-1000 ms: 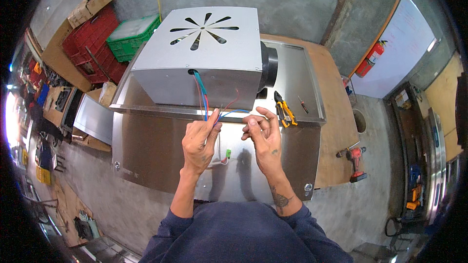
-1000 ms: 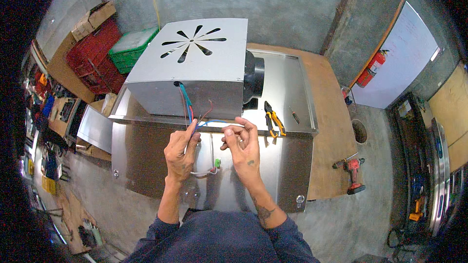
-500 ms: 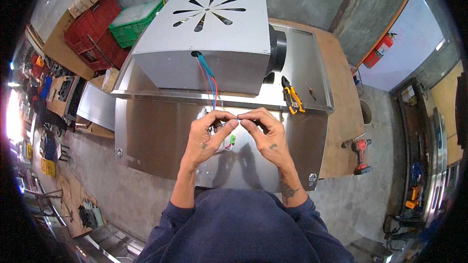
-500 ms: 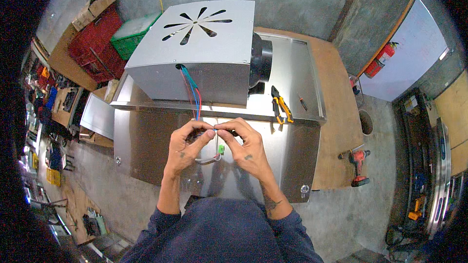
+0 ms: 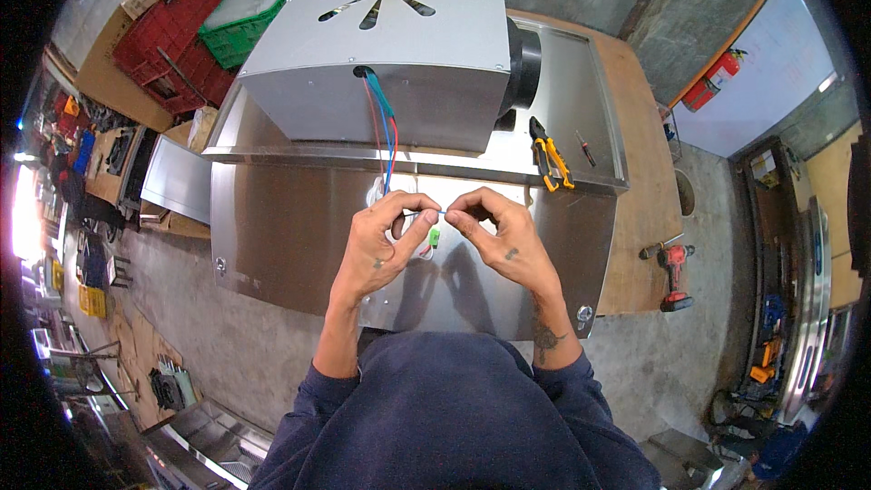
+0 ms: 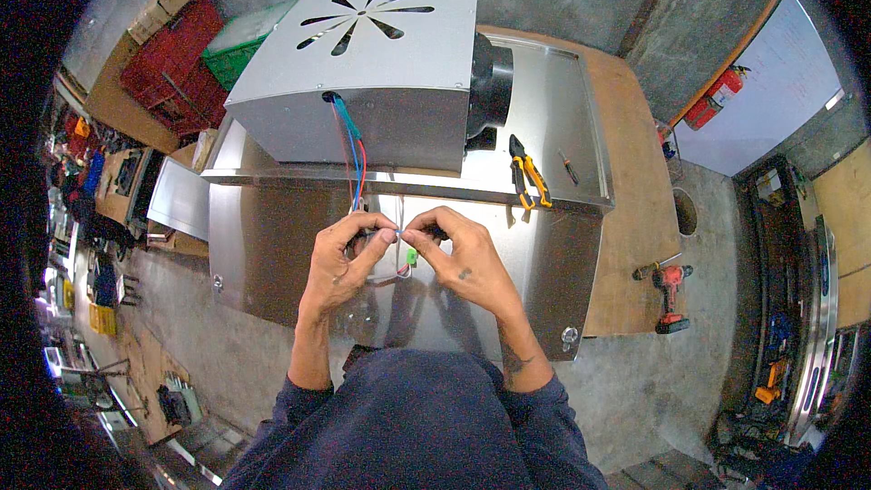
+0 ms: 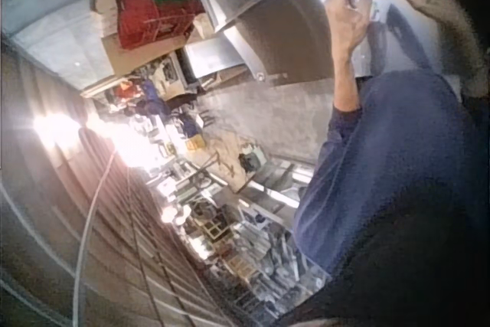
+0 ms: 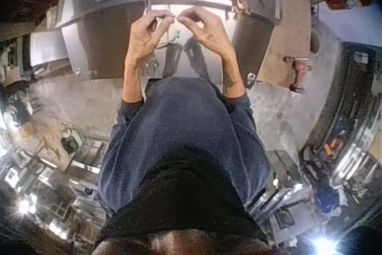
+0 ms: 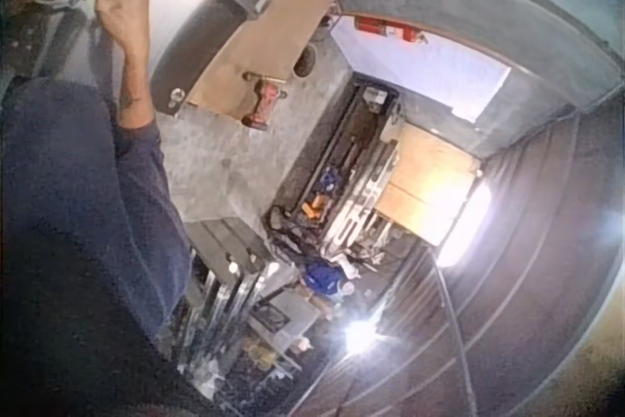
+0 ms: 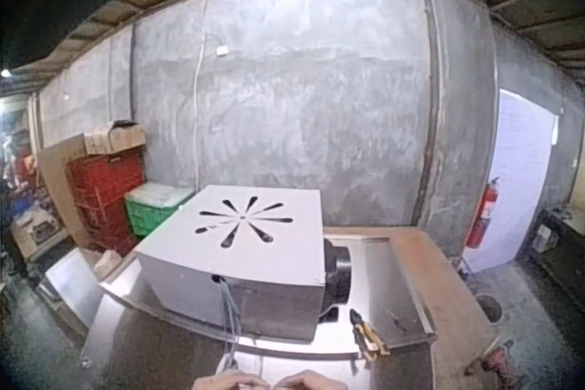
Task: The person connects wires to a green electrical terminal block on a metal appliance. They use a screwdriver to tighten the terminal screws and pliers to strip wire insulation, working on multiple colored wires throughout the clip.
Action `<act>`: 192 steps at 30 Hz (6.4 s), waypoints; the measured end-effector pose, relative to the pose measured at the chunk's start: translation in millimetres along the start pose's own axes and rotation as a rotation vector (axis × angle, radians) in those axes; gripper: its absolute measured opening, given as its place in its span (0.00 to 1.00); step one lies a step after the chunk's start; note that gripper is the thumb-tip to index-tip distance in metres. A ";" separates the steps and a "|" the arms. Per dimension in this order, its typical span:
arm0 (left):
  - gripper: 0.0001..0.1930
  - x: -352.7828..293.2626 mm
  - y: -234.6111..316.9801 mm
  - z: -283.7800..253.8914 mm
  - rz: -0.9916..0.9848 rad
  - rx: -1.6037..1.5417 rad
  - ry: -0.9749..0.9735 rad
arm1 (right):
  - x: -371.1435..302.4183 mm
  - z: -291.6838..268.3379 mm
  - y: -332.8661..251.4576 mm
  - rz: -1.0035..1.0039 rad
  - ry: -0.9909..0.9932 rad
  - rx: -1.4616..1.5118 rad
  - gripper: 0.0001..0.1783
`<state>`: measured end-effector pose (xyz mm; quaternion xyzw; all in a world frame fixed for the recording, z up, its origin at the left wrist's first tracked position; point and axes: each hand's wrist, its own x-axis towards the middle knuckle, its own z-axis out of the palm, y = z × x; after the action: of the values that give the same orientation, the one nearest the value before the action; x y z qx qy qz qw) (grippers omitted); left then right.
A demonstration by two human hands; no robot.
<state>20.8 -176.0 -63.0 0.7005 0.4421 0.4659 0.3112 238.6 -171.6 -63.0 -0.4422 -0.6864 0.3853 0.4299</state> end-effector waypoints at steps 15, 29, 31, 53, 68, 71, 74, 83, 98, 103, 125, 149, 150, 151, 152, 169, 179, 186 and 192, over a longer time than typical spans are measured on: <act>0.08 0.5 8.4 8.3 -0.001 0.113 0.031 | 0.1 6.5 7.4 -0.377 0.108 -0.386 0.07; 0.12 -0.8 -12.8 8.4 -0.287 -0.211 0.240 | 35.2 -68.8 123.2 0.211 0.404 -1.036 0.27; 0.12 -0.2 -11.9 8.6 -0.318 -0.233 0.236 | 40.6 -71.4 130.2 0.337 0.277 -1.104 0.36; 0.12 -2.7 -7.4 28.8 -0.207 -0.290 0.221 | -39.4 50.9 19.3 0.402 0.041 0.870 0.22; 0.11 -8.8 -14.5 34.2 -0.126 -0.196 0.215 | -47.4 49.0 15.7 0.317 0.009 0.406 0.27; 0.10 -9.9 -18.4 33.5 -0.081 -0.143 0.223 | -45.9 52.4 11.3 0.312 0.057 0.364 0.25; 0.10 -9.5 -19.3 32.4 -0.057 -0.114 0.220 | -46.1 52.7 15.0 0.310 0.049 0.296 0.25; 0.09 -8.0 -12.5 26.0 0.011 -0.033 0.179 | -43.6 54.8 13.5 0.291 0.069 0.188 0.23; 0.07 -8.3 -12.3 25.5 0.006 -0.023 0.199 | -43.7 52.8 13.3 0.319 0.031 0.126 0.26; 0.08 -9.4 -12.6 25.7 0.038 0.028 0.215 | -42.0 53.6 9.5 0.294 0.045 0.110 0.25; 0.08 -9.7 -15.4 29.3 0.204 0.212 0.264 | -39.4 56.8 14.7 0.203 0.089 -0.016 0.20; 0.22 -4.7 -18.5 -5.5 -0.242 -0.333 -0.264 | -27.9 45.2 17.8 0.147 0.105 -0.057 0.17; 0.25 -5.2 -24.1 -12.6 -0.204 -0.476 -0.357 | -28.0 44.0 20.6 0.148 0.094 -0.050 0.18; 0.53 -2.5 -29.1 -17.6 -0.361 -0.548 -0.472 | -28.2 42.8 24.2 0.149 0.083 -0.043 0.18; 0.62 -1.0 -31.3 -20.0 -0.311 -0.623 -0.489 | -28.4 41.7 26.3 0.151 0.072 -0.036 0.18; 0.65 -8.7 6.1 -70.8 0.185 -0.398 -0.405 | -24.7 43.1 33.6 0.281 0.086 0.380 0.18; 0.28 3.2 29.7 -40.2 -0.149 0.064 -0.103 | -31.7 44.5 10.5 0.103 0.016 0.027 0.17; 0.25 -5.2 17.4 -6.6 -0.277 0.101 -0.149 | -35.3 47.6 12.6 0.011 0.008 -0.030 0.11; 0.23 -4.4 -4.5 -9.6 -0.350 -0.046 -0.248 | -35.4 35.7 10.8 0.088 -0.186 0.057 0.17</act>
<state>9.6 -177.9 -64.9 0.6576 0.5045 0.3251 0.4553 216.9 -206.8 -93.6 -0.4217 -0.6921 0.4626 0.3595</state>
